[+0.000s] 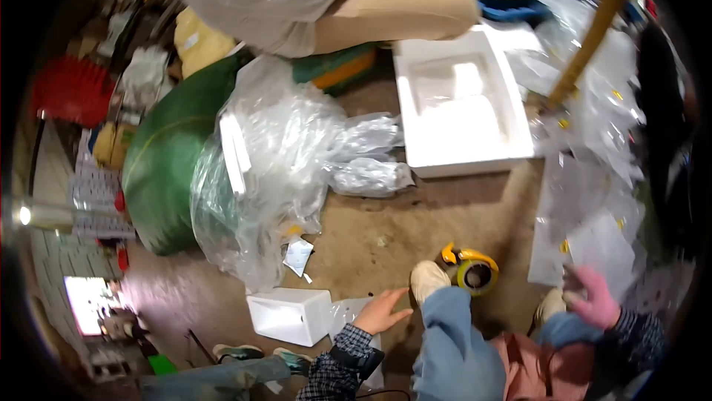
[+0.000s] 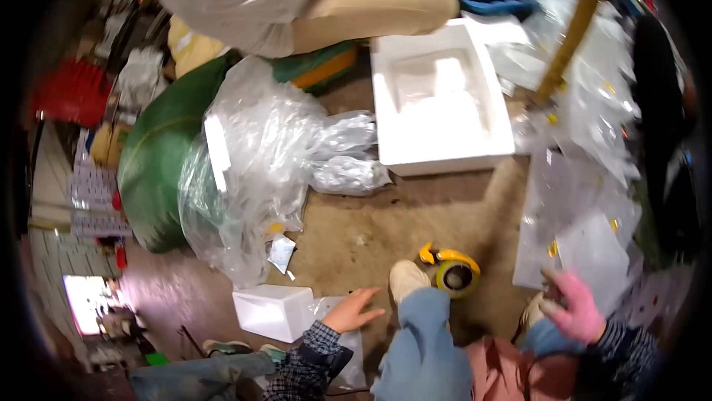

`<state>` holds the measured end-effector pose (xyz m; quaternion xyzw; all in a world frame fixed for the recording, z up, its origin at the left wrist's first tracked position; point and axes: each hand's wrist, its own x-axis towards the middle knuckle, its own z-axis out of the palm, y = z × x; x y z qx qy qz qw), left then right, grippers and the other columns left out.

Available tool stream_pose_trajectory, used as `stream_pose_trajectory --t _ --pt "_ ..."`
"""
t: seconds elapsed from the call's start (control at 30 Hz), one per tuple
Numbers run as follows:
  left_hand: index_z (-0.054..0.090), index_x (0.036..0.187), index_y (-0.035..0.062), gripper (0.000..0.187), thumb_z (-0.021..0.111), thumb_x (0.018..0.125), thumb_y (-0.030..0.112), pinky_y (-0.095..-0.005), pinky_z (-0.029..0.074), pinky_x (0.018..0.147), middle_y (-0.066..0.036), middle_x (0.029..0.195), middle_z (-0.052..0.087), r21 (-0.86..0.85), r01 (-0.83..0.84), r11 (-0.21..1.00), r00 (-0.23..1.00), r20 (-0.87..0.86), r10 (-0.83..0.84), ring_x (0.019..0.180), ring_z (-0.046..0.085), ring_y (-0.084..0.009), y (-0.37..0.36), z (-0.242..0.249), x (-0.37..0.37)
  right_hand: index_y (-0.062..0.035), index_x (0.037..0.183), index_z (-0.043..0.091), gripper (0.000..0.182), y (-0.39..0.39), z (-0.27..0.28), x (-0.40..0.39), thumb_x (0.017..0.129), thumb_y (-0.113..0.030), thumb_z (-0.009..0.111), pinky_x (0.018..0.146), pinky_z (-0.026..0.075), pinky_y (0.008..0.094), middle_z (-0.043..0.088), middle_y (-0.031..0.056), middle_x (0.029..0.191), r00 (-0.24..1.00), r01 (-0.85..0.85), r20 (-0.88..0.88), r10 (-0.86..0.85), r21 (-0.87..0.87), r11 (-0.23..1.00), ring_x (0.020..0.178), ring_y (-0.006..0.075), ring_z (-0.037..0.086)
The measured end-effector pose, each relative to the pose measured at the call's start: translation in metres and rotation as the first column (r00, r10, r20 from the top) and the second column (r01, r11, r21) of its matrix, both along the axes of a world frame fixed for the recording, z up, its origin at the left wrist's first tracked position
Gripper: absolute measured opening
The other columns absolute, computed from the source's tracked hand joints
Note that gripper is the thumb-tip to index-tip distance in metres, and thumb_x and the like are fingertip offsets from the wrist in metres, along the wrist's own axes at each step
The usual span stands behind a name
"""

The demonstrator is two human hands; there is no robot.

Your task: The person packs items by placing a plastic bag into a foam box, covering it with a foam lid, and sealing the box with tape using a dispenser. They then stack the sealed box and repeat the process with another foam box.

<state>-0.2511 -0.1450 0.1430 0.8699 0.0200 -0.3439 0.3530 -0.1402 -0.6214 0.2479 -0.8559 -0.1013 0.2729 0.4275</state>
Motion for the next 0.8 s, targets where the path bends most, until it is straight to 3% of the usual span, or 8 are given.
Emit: stream_pose_trajectory --t 0.13,0.23,0.33,0.4,0.47,0.53,0.63,0.8 --pt "0.049 0.139 0.011 0.057 0.066 0.091 0.038 -0.0465 0.046 0.095 -0.02 0.128 0.057 0.358 0.031 0.933 0.993 0.099 -0.071 0.118 0.056 -0.0349 0.007 -0.044 0.045 -0.0023 0.147 0.038 0.077 0.034 -0.048 0.012 0.081 -0.019 0.073 0.084 0.052 0.0356 0.055 0.0159 0.116 0.939 -0.11 -0.333 0.084 -0.06 0.992 0.093 0.0238 0.06" --pt "0.048 0.142 0.0147 0.064 0.07 0.087 0.038 -0.0474 0.04 0.102 -0.02 0.137 0.051 0.193 -0.173 0.966 0.973 0.187 0.137 0.128 0.048 -0.0346 0.019 -0.057 0.031 -0.0019 0.149 0.033 0.087 0.065 -0.118 0.026 0.076 -0.02 0.077 0.088 0.052 0.0376 0.052 0.018 0.122 0.908 -0.314 -0.349 0.233 -0.197 0.929 0.1 0.0287 0.059" --pt "0.033 0.15 0.005 0.092 0.074 0.081 0.049 -0.0556 0.028 0.111 -0.025 0.15 0.036 0.414 -0.758 0.503 0.624 0.685 0.376 0.139 0.033 -0.0415 0.051 -0.056 0.013 -0.0019 0.148 0.032 0.095 0.102 -0.178 0.033 0.07 -0.022 0.083 0.091 0.05 0.0406 0.05 0.0188 0.125 0.911 -0.41 -0.084 0.404 -0.295 0.863 0.107 0.0334 0.057" --pt "0.014 0.154 -0.0054 0.117 0.073 0.079 0.063 -0.0612 0.024 0.112 -0.03 0.155 0.026 0.301 -0.946 0.123 0.325 0.862 0.39 0.14 0.028 -0.0459 0.106 -0.074 -0.035 -0.0018 0.14 0.037 0.094 0.126 -0.196 0.028 0.065 -0.026 0.087 0.094 0.049 0.0436 0.049 0.0193 0.125 0.928 -0.344 0.03 0.372 -0.319 0.883 0.111 0.0369 0.055" --pt "0.012 0.155 -0.0037 0.123 0.073 0.076 0.068 -0.0551 0.03 0.11 -0.029 0.15 0.033 0.317 -0.888 -0.334 0.04 0.776 0.629 0.134 0.037 -0.0458 0.166 -0.086 -0.074 -0.0029 0.134 0.041 0.085 0.153 -0.203 0.028 0.065 -0.026 0.086 0.092 0.05 0.0447 0.05 0.019 0.122 0.936 -0.338 -0.043 0.35 -0.392 0.855 0.111 0.038 0.055" --pt "0.009 0.154 -0.004 0.121 0.078 0.077 0.058 -0.0495 0.038 0.106 -0.026 0.143 0.042 0.012 -0.771 -0.636 -0.55 0.491 0.676 0.127 0.046 -0.0397 0.212 -0.077 -0.089 -0.004 0.127 0.045 0.077 0.166 -0.219 0.023 0.065 -0.026 0.086 0.091 0.05 0.0458 0.051 0.0187 0.119 0.941 -0.335 -0.11 0.321 -0.455 0.825 0.111 0.0392 0.055" --pt "0.008 0.153 -0.0041 0.115 0.084 0.077 0.037 -0.0445 0.044 0.101 -0.023 0.139 0.047 -0.126 -0.803 -0.582 -0.595 0.129 0.793 0.122 0.051 -0.0326 0.227 -0.072 -0.101 -0.0069 0.11 0.048 0.054 0.178 -0.233 0.016 0.068 -0.019 0.08 0.083 0.052 0.049 0.054 0.0165 0.11 0.945 -0.305 -0.09 0.315 -0.592 0.746 0.106 0.0408 0.056" --pt "0.02 0.147 -0.0056 0.089 0.078 0.08 0.007 -0.0414 0.047 0.096 -0.019 0.137 0.05 -0.162 -0.831 -0.532 -0.555 0.286 0.781 0.116 0.056 -0.0283 0.232 -0.118 -0.118 -0.0071 0.11 0.048 0.054 0.172 -0.248 0.019 0.068 -0.019 0.08 0.082 0.052 0.0495 0.054 0.0177 0.109 0.953 -0.276 -0.071 0.294 -0.603 0.749 0.103 0.0414 0.057"
